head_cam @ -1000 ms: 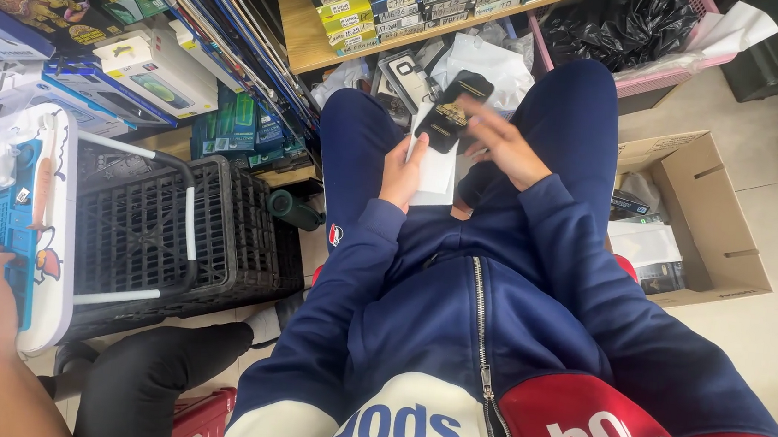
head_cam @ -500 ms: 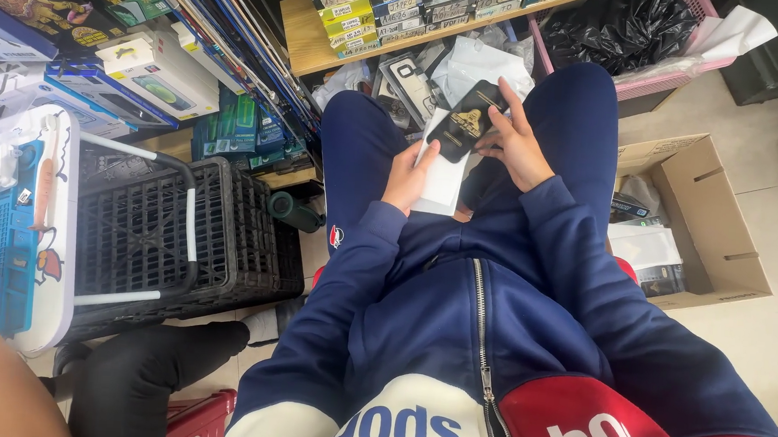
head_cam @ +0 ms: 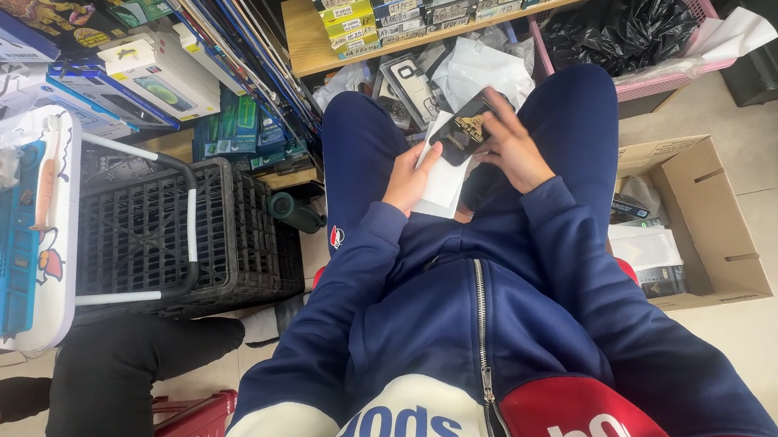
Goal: The person sits on a stool and organizes small packaged items, including black cards and white packets, by picking them up from a cardboard box and placing them on their lap. They handle the items one by one, sorting them into a stack.
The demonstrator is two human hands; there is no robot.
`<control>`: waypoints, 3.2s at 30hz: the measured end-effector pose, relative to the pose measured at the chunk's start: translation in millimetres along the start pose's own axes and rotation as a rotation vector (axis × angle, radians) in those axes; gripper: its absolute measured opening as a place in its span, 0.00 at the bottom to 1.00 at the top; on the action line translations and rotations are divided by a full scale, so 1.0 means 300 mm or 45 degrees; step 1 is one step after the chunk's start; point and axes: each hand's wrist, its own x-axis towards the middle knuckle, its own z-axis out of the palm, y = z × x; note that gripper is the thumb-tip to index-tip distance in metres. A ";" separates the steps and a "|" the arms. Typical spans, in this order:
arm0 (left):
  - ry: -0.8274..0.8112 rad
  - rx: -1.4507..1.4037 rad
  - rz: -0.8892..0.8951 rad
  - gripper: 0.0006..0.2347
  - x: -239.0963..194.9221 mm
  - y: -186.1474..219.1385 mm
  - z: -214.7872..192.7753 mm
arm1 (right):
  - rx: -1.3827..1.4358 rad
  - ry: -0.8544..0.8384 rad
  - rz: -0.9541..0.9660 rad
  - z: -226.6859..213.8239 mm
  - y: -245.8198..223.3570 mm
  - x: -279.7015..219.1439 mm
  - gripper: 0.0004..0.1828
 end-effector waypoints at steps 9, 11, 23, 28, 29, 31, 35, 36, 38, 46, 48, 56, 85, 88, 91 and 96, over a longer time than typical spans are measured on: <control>0.006 -0.003 0.009 0.12 -0.026 0.033 -0.009 | -0.230 -0.378 0.078 0.084 -0.111 -0.089 0.31; 0.004 0.009 0.009 0.12 -0.013 0.010 -0.010 | -0.218 -0.496 0.162 0.092 -0.114 -0.091 0.31; 0.009 -0.055 -0.045 0.16 -0.039 0.045 0.007 | 0.452 0.321 -0.011 -0.041 0.111 0.068 0.31; -0.079 -0.042 0.030 0.17 -0.057 0.054 0.015 | 0.317 0.291 0.075 0.014 0.049 0.030 0.15; -0.058 -0.030 0.035 0.17 -0.037 0.023 0.023 | 0.326 0.268 0.070 -0.013 0.094 0.058 0.15; -0.115 -0.061 0.047 0.20 0.001 -0.043 0.031 | 0.338 0.414 0.044 -0.058 0.187 0.120 0.12; -0.136 -0.046 0.023 0.21 -0.022 -0.018 0.021 | 0.316 0.458 0.017 -0.046 0.156 0.100 0.11; -0.146 0.017 -0.006 0.21 -0.039 0.007 0.019 | 0.265 0.412 0.016 -0.008 0.079 0.052 0.11; -0.150 0.080 -0.029 0.22 -0.048 0.029 0.019 | 0.212 0.360 0.006 0.027 -0.003 0.002 0.12; -0.021 -0.097 0.039 0.21 0.025 -0.112 0.053 | 0.186 0.400 -0.013 0.009 0.041 0.040 0.16; -0.019 -0.113 0.002 0.21 -0.006 -0.060 0.033 | 0.133 0.387 -0.032 0.045 0.006 0.015 0.15; -0.091 0.014 -0.105 0.19 -0.061 0.050 0.045 | -0.002 0.394 -0.041 0.066 -0.037 -0.028 0.12; -0.260 0.029 -0.016 0.14 -0.088 0.135 0.005 | -0.166 0.289 -0.135 0.100 -0.088 -0.045 0.13; -0.225 0.027 -0.049 0.16 -0.123 0.190 0.002 | -0.137 0.276 -0.130 0.080 -0.074 -0.037 0.12; -0.185 0.013 -0.066 0.21 -0.074 0.119 0.021 | -0.101 0.210 -0.144 0.129 -0.141 -0.082 0.09; -0.128 0.085 -0.038 0.23 0.003 -0.029 0.008 | 0.055 0.308 -0.173 0.056 -0.034 -0.017 0.10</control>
